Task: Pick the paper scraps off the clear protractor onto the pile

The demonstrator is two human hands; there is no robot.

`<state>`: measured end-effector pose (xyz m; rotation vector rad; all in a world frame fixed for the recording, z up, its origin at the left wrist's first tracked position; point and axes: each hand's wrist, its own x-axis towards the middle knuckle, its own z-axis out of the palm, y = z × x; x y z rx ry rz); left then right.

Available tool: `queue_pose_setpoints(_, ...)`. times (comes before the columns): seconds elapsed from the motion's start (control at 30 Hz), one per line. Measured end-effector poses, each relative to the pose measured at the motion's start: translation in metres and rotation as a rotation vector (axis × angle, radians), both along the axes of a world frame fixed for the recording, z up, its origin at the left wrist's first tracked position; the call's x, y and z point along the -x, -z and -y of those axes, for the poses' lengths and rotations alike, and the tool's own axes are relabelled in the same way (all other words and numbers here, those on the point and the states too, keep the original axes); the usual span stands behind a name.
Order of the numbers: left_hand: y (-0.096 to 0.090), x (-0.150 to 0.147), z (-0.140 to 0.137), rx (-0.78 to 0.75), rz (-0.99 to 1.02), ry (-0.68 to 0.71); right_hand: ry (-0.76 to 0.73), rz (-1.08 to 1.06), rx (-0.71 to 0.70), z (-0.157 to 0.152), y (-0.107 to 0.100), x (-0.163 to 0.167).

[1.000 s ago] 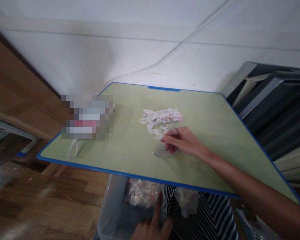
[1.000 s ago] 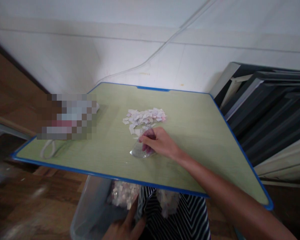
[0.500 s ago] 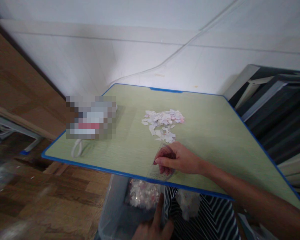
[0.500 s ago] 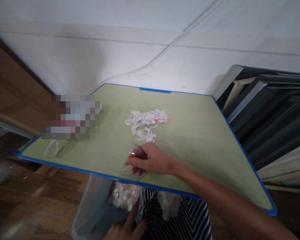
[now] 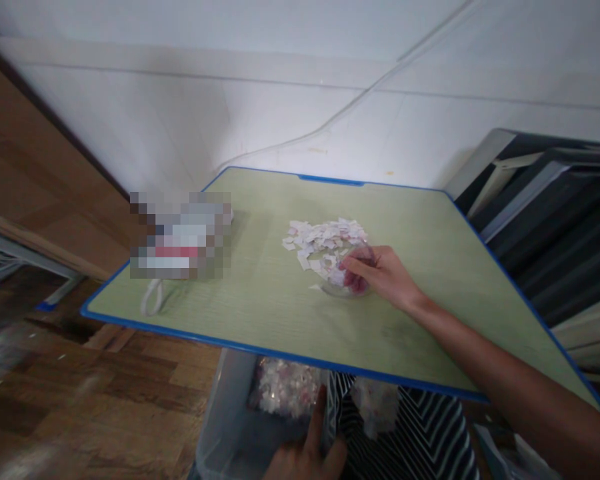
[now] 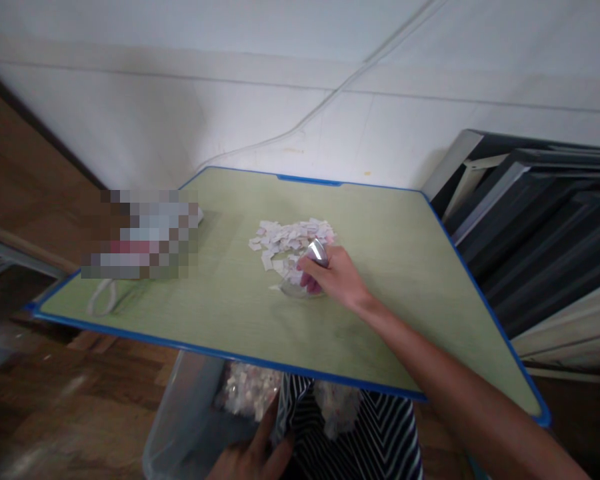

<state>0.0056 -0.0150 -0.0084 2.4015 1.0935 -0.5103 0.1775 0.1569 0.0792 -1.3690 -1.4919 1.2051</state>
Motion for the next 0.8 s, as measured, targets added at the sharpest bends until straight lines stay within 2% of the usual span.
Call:
queue_pose_setpoints(0.07,-0.001,0.0,0.0,0.005,0.001,0.006,-0.03,-0.039,-0.006,0.0,0.0,0.0)
queue_pose_setpoints(0.2,-0.002,0.0,0.0,0.011,0.0,0.016,0.083,0.003,-0.07,0.0,-0.002,0.001)
queue_pose_setpoints(0.37,-0.001,0.0,0.001,-0.025,0.031,0.0,-0.008,-0.042,0.013,0.0,-0.004,-0.002)
queue_pose_setpoints(0.57,-0.003,0.0,0.0,-0.012,0.028,0.004,0.089,0.016,-0.052,-0.003,-0.004,-0.006)
queue_pose_setpoints(0.73,-0.005,0.0,-0.001,0.017,0.024,0.013,-0.054,0.071,0.053,0.0,-0.01,-0.003)
queue_pose_setpoints(0.8,-0.005,0.0,-0.001,0.018,0.023,0.016,-0.062,0.045,0.052,0.0,-0.01,-0.003)
